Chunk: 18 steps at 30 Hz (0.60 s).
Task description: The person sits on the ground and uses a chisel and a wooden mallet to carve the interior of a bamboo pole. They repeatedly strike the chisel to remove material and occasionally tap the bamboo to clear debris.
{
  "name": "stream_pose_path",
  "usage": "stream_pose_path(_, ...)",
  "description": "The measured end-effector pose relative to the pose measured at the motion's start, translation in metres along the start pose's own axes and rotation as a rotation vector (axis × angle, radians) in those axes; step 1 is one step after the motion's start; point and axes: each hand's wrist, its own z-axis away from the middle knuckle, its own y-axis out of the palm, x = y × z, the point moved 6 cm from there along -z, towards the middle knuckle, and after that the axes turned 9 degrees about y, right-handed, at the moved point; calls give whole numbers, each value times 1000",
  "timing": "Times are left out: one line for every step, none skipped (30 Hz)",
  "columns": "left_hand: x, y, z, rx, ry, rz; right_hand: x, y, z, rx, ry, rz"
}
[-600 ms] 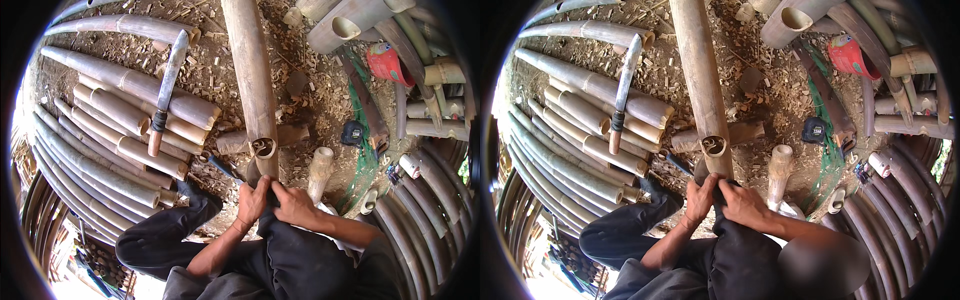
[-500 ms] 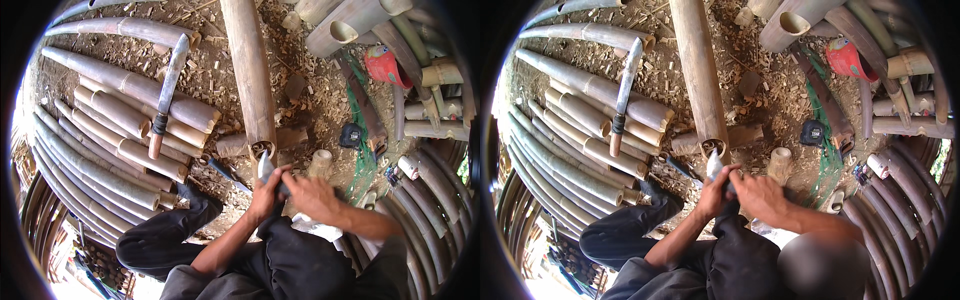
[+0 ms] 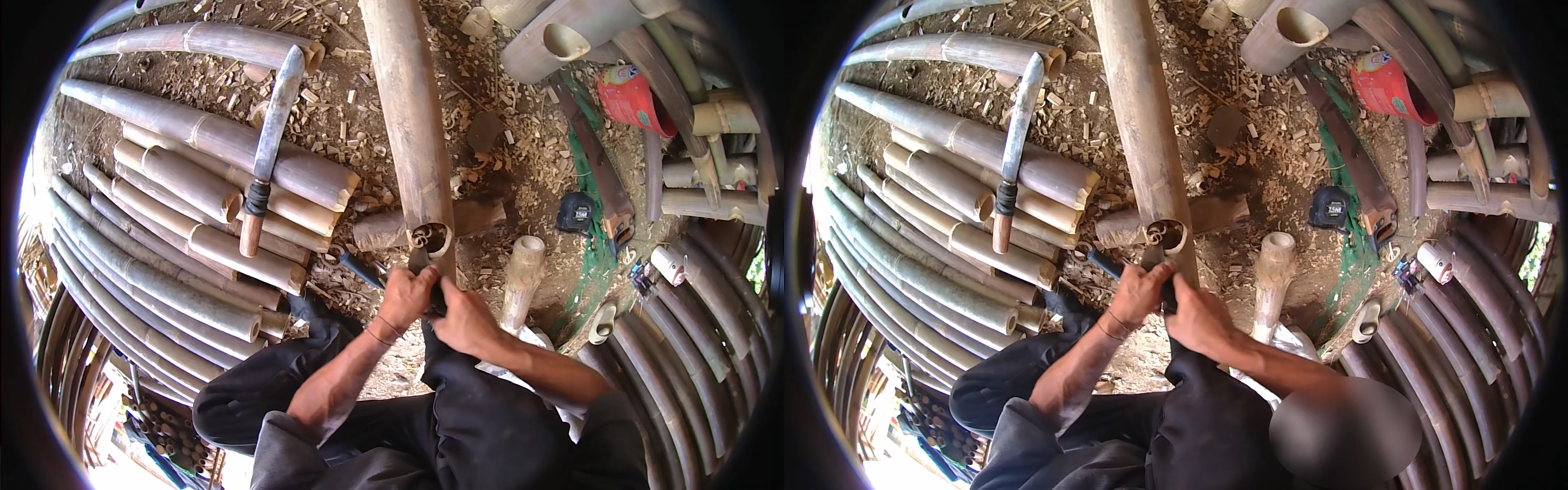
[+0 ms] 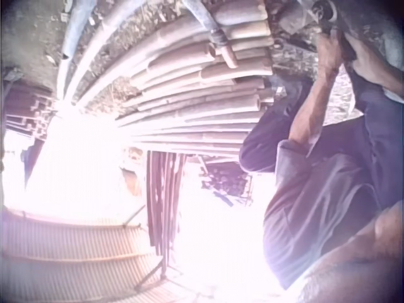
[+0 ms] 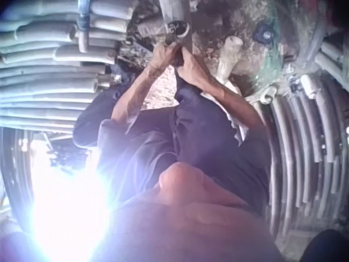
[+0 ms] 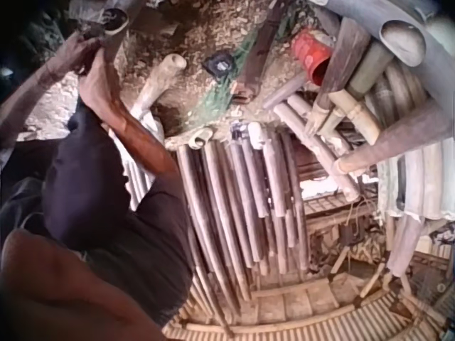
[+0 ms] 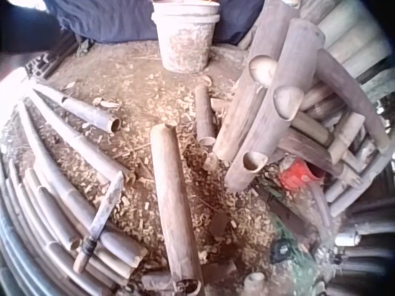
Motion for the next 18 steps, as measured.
stream_pose_path(3, -8, -5, 47, 17, -131, 6, 5, 0, 11, 105, -34)
stream_pose_path(6, -11, -12, 60, 105, -167, 12, 11, -3, -12, 111, -98)
stream_pose_path(4, -16, -20, 34, 235, -161, 14, 18, -6, -35, 114, -160)
stream_pose_path(10, -19, -26, 45, 203, -238, 8, 27, -10, -95, 68, -177)
stream_pose_path(15, -22, -31, 56, 170, -316, 4, 37, -15, -156, 19, -195)
stream_pose_path(8, -22, -31, 63, 146, -322, 8, 31, -17, -164, 25, -228)
stream_pose_path(-2, -22, -29, 70, 123, -329, 11, 26, -17, -172, 30, -262)
stream_pose_path(-8, -21, -27, 78, 99, -335, 12, 23, -14, -181, 52, -212)
stream_pose_path(-11, -18, -26, 68, 223, -294, 13, 20, -9, -153, 38, -149)
stream_pose_path(-7, -15, -27, 52, 345, -248, 9, 14, -6, -121, 21, -80)
stream_pose_path(-5, -12, -26, 37, 468, -204, 6, 7, -2, -91, 6, -11)
stream_pose_path(-9, 6, -14, 109, 158, -52, 1, -9, 10, -121, 22, 74)
stream_pose_path(-10, 21, -4, 92, 21, 92, -4, -22, 17, -157, -2, 99)
stream_pose_path(-12, 36, -8, 98, 30, 188, -12, -37, 13, -271, -92, 178)
stream_pose_path(-14, 49, -11, 108, 32, 280, -18, -49, 9, -381, -178, 252)
stream_pose_path(-24, 47, -12, 17, 103, 226, -10, -60, -2, -348, -244, 322)
stream_pose_path(-43, 46, -16, -71, 191, 174, 2, -79, -13, -329, -316, 399)
stream_pose_path(-46, 47, -15, -147, 243, 215, 10, -87, -12, -296, -365, 484)
